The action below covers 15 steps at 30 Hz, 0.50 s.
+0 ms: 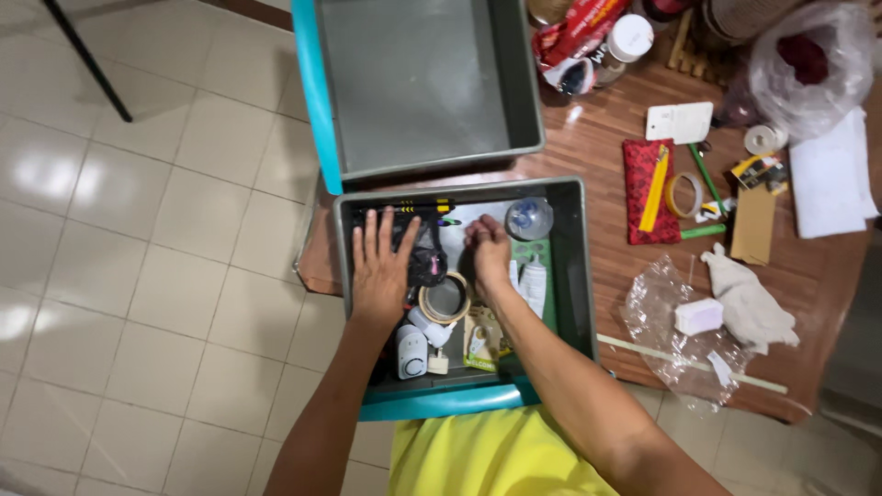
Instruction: The person sorts various small items from a cluttered table into a teal plastic bin. They handle power adapters, a blister pack, pens, tape, a pouch, and plastic bags, placing them into the bin one by one.
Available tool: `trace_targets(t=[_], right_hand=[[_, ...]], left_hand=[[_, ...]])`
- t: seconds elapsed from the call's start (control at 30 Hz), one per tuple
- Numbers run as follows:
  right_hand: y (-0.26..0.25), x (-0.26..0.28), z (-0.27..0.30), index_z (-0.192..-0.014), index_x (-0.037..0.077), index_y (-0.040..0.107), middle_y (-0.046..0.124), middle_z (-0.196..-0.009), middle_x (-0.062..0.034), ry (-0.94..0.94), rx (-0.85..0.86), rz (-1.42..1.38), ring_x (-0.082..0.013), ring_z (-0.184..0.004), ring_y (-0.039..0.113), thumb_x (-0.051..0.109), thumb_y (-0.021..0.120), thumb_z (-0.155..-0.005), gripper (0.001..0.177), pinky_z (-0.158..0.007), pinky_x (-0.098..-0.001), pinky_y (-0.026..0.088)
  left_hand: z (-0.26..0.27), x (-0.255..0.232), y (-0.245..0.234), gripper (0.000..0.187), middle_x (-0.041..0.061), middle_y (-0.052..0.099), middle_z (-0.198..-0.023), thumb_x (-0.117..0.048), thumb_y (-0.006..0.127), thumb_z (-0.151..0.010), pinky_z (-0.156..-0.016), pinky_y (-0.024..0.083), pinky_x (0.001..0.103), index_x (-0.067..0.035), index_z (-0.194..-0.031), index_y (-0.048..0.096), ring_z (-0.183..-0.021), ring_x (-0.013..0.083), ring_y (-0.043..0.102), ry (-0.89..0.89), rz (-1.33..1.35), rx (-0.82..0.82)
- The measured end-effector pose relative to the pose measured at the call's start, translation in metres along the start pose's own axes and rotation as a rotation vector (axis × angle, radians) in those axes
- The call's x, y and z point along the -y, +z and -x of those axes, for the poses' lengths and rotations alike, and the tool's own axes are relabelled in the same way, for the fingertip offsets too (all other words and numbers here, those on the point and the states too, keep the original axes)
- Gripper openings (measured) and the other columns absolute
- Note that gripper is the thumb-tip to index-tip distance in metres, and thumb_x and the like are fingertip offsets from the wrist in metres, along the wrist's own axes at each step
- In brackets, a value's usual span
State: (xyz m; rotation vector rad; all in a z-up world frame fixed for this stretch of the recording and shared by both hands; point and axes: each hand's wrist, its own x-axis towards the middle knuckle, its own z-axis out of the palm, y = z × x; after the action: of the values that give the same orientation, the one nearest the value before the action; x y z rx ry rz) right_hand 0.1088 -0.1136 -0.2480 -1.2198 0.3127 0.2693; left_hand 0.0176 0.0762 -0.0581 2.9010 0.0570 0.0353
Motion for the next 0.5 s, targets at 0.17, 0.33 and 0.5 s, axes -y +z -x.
trace_targets(t=[0.17, 0.33, 0.5], right_hand=[[0.018, 0.018, -0.001, -0.141, -0.001, 0.051, 0.067, -0.126, -0.0109, 0.223, 0.037, -0.03, -0.0181, -0.109, 0.065, 0.012, 0.051, -0.103, 0.04, -0.094, -0.0299, 0.055], [0.024, 0.099, 0.028, -0.139, 0.002, 0.052, 0.067, -0.127, -0.0083, 0.088, 0.116, 0.247, -0.0156, -0.113, 0.065, 0.019, 0.054, -0.103, 0.04, -0.096, -0.029, 0.054], [-0.061, 0.201, 0.038, -0.121, 0.003, 0.069, 0.068, -0.11, -0.0114, -0.497, -0.25, 0.74, -0.0223, -0.098, 0.062, 0.016, 0.061, -0.106, 0.021, -0.086, -0.036, 0.052]], left_hand=[[-0.005, 0.0, 0.003, 0.102, 0.019, 0.027, -0.164, 0.001, 0.071, -0.075, -0.125, 0.016, 0.053, -0.024, -0.163, 0.025, -0.154, 0.0414, 0.02, -0.101, 0.037, 0.202], [-0.005, -0.023, -0.021, 0.104, 0.025, 0.023, -0.162, -0.007, 0.078, -0.071, -0.121, 0.016, 0.059, -0.016, -0.16, 0.025, -0.151, 0.0466, 0.02, -0.036, 0.007, 0.176], [0.001, -0.078, -0.046, 0.095, 0.028, 0.027, -0.158, -0.017, 0.083, -0.072, -0.117, 0.02, 0.061, -0.011, -0.153, 0.035, -0.147, 0.0498, 0.023, 0.022, 0.498, -0.011]])
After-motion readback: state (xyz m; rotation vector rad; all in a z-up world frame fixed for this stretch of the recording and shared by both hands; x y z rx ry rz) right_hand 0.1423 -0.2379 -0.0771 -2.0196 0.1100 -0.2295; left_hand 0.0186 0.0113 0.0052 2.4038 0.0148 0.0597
